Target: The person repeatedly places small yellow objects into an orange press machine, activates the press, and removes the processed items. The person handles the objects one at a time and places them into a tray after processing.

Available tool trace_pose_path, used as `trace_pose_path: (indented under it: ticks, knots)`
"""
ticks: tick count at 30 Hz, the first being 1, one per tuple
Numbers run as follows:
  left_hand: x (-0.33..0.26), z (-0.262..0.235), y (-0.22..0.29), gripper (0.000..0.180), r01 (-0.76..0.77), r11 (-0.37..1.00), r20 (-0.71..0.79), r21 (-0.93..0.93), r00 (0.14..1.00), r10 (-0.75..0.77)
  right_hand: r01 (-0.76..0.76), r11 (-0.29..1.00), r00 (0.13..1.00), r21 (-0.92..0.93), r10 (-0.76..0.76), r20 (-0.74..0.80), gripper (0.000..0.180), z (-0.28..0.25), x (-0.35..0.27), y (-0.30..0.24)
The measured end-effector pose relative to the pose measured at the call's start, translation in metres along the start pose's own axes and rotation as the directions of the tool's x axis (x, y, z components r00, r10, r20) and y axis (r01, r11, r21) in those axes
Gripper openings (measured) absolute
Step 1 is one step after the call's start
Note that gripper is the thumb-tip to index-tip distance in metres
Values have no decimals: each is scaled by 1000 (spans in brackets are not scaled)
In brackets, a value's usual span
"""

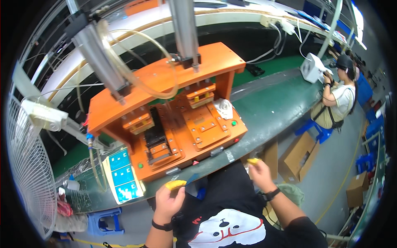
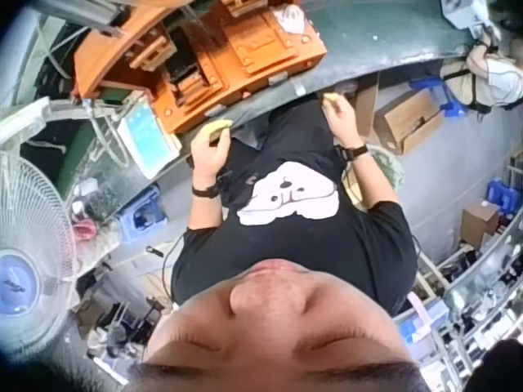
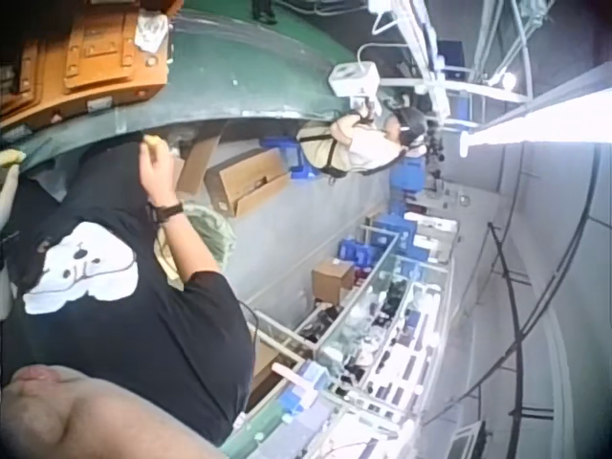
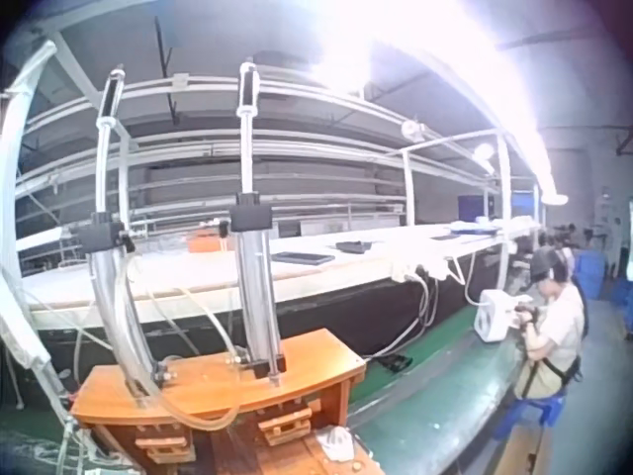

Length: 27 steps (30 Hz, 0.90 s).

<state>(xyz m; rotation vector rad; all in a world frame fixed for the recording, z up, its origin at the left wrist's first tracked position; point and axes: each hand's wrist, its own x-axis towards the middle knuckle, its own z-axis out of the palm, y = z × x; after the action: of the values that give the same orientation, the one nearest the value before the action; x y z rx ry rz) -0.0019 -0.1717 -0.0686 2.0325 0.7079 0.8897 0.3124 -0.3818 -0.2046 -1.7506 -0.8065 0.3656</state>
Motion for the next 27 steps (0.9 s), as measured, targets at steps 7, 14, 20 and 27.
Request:
trace_pose_path:
  ticks: [7, 14, 20, 27]
  knots:
    - [-7, -26, -2, 26, -58, 973, -39, 225, 997, 68, 834, 548, 529, -60, -767, 363, 32, 138, 89, -230]
    - [7, -75, 4, 28, 7, 970, -24, 242, 1000, -1, 933, 357, 294, 51, -835, 466, 13, 172, 132, -235]
    - [71, -106, -45, 30, -1, 957, -72, 291, 997, 23, 740, 626, 570, 246, -778, 264, 22, 81, 120, -270]
    - [178, -93, -72, 33, -70, 864, 127, 498, 992, 7, 231, 629, 971, 742, -100, -218, 33, -61, 90, -113]
